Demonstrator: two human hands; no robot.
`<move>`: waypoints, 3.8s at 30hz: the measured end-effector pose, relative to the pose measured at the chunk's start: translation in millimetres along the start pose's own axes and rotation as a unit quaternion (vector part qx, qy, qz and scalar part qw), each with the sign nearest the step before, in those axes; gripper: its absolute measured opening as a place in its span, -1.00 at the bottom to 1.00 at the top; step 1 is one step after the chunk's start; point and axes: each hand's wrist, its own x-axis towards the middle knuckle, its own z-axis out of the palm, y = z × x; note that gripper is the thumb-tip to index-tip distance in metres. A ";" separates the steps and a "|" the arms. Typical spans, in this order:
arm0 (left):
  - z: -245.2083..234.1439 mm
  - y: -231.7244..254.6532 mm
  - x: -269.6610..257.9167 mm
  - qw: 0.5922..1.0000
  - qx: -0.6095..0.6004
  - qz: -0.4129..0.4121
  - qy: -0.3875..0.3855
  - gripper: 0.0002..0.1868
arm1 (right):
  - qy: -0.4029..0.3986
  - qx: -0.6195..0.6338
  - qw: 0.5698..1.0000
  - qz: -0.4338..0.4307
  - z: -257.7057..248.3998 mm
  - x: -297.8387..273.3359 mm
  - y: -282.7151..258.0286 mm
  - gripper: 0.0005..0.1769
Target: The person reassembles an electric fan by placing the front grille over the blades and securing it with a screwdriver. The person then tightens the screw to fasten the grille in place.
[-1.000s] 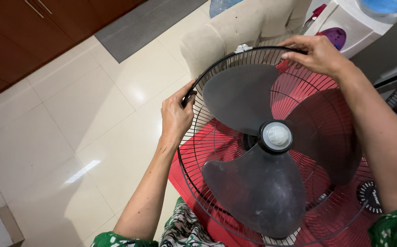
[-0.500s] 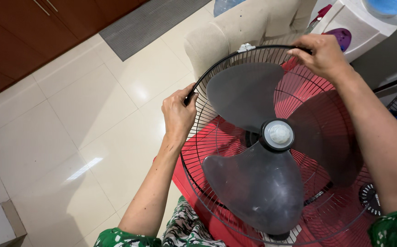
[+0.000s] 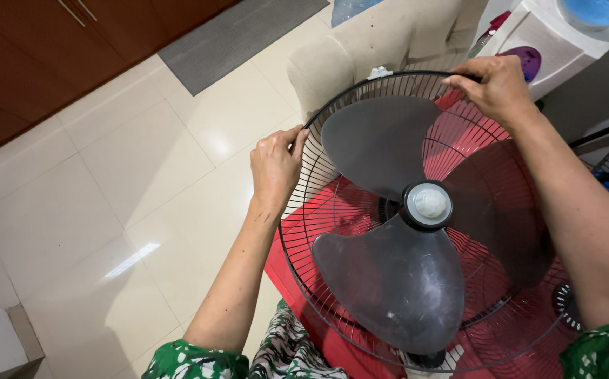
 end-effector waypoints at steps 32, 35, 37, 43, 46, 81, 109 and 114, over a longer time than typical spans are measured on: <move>-42.0 -5.3 -59.5 0.996 0.012 -0.030 -0.088 -0.71 | -0.002 -0.066 0.998 -0.019 17.9 -3.5 21.0 -0.78; -51.0 -6.6 -82.5 0.996 0.009 -0.020 -0.087 -0.77 | 0.007 -0.077 0.997 -0.025 18.2 -10.6 23.0 -0.76; -51.1 -8.7 -90.9 0.995 0.017 -0.026 -0.093 -0.77 | 0.013 -0.082 0.996 -0.033 19.8 -13.9 28.8 -0.76; -41.3 -7.3 -94.0 0.993 0.018 -0.074 -0.086 -0.71 | 0.036 -0.099 0.993 -0.063 24.0 -22.2 45.3 -0.78; -44.5 -6.0 -102.8 0.995 -0.052 -0.076 -0.024 -0.73 | 0.027 -0.064 0.997 -0.041 26.3 -25.5 42.1 -0.79; -98.8 -23.4 -184.0 0.919 -0.033 0.356 -0.164 -0.63 | 0.035 0.133 0.990 0.002 61.0 -54.0 133.3 -0.87; -79.7 7.7 -203.9 0.838 -0.419 -0.328 -0.121 -0.40 | 0.040 0.100 0.994 0.021 54.0 -62.8 117.9 -0.88; -94.2 19.8 -215.7 0.905 -0.351 -0.206 -0.122 -0.55 | 0.038 0.089 0.995 0.038 52.3 -67.7 120.8 -0.86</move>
